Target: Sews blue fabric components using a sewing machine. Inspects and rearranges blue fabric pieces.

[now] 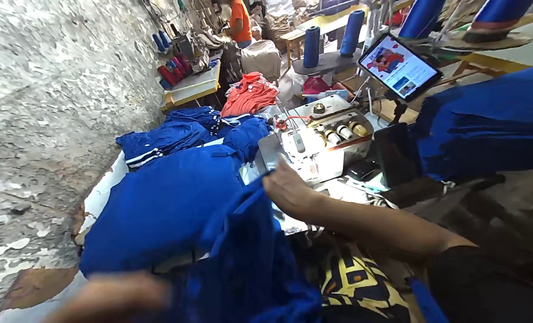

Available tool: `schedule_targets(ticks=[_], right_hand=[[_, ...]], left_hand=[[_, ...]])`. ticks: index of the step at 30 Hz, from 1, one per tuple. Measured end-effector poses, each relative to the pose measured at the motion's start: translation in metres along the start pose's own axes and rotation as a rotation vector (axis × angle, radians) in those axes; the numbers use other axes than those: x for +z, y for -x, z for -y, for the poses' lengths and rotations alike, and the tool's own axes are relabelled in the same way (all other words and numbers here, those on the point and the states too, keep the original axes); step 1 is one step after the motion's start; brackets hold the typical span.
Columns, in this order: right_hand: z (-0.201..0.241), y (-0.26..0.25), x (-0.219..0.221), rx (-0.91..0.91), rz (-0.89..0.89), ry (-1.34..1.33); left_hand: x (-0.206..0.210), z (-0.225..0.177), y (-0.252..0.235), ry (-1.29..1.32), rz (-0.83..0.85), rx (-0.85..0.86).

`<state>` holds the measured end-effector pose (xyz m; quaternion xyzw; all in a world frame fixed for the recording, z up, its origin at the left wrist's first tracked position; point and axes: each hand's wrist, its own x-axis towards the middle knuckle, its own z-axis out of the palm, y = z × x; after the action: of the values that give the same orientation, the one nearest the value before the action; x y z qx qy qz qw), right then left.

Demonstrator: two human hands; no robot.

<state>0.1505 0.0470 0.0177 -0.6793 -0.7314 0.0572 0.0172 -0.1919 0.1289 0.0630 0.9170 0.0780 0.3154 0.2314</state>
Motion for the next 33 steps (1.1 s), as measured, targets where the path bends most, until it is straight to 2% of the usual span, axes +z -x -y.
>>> schedule_targets(ticks=[1,2,3,4,5,7,8,10,12,14,17,20,21,23,25,27,28,30,31,33], right_hand=[[0.000,0.028,-0.009,-0.043,0.196,-0.080],[-0.005,0.053,-0.006,-0.217,0.311,-0.203],[-0.016,0.071,0.009,-0.432,0.329,-0.393],[-0.026,0.082,0.032,-0.598,0.268,-0.610],[-0.037,0.086,0.054,-0.660,0.132,-0.773],[-0.058,0.094,0.084,-0.486,-0.154,-0.885],[-0.068,0.102,0.098,-0.400,-0.225,-0.942],[-0.090,0.128,0.129,-0.388,-0.245,-1.108],[-0.114,0.165,0.161,-0.346,-0.127,-1.231],[-0.131,0.202,0.192,-0.140,0.031,-1.265],[-0.134,0.237,0.217,0.190,0.306,-1.167],[-0.134,0.232,0.226,0.376,0.572,-0.962],[-0.134,0.224,0.223,0.458,0.616,-0.878],[-0.132,0.209,0.214,0.579,0.578,-0.761],[-0.136,0.202,0.202,0.613,0.426,-0.751],[-0.149,0.216,0.181,0.663,0.117,-0.788],[-0.156,0.229,0.163,0.768,-0.122,-0.810],[-0.175,0.259,0.124,1.068,-0.732,-0.767],[-0.188,0.273,0.109,1.166,-1.039,-0.700],[-0.218,0.297,0.080,1.196,-1.555,-0.679]], left_hand=[[-0.022,0.037,-0.021,-0.250,-0.048,-0.002],[-0.032,0.058,-0.048,-0.436,-0.178,-0.043],[-0.030,0.065,-0.081,-0.526,-0.316,-0.114],[-0.019,0.064,-0.115,-0.564,-0.455,-0.145],[-0.003,0.065,-0.146,-0.566,-0.572,-0.108],[0.038,0.076,-0.195,-0.486,-0.652,0.051],[0.066,0.084,-0.212,-0.404,-0.614,0.081],[0.136,0.113,-0.235,-0.185,-0.527,0.009],[0.214,0.151,-0.232,0.000,-0.376,-0.209],[0.267,0.169,-0.210,0.061,-0.176,-0.417],[0.281,0.134,-0.183,-0.113,-0.040,-0.518],[0.278,0.087,-0.183,-0.380,0.245,-0.607],[0.281,0.083,-0.190,-0.408,0.283,-0.608],[0.284,0.087,-0.210,-0.420,0.332,-0.632],[0.284,0.101,-0.226,-0.452,0.338,-0.633],[0.282,0.113,-0.218,-0.443,0.224,-0.564],[0.280,0.116,-0.207,-0.423,0.113,-0.498],[0.278,0.124,-0.177,-0.326,-0.213,-0.325],[0.275,0.121,-0.159,-0.246,-0.345,-0.291],[0.277,0.109,-0.116,-0.166,-0.515,-0.277]])
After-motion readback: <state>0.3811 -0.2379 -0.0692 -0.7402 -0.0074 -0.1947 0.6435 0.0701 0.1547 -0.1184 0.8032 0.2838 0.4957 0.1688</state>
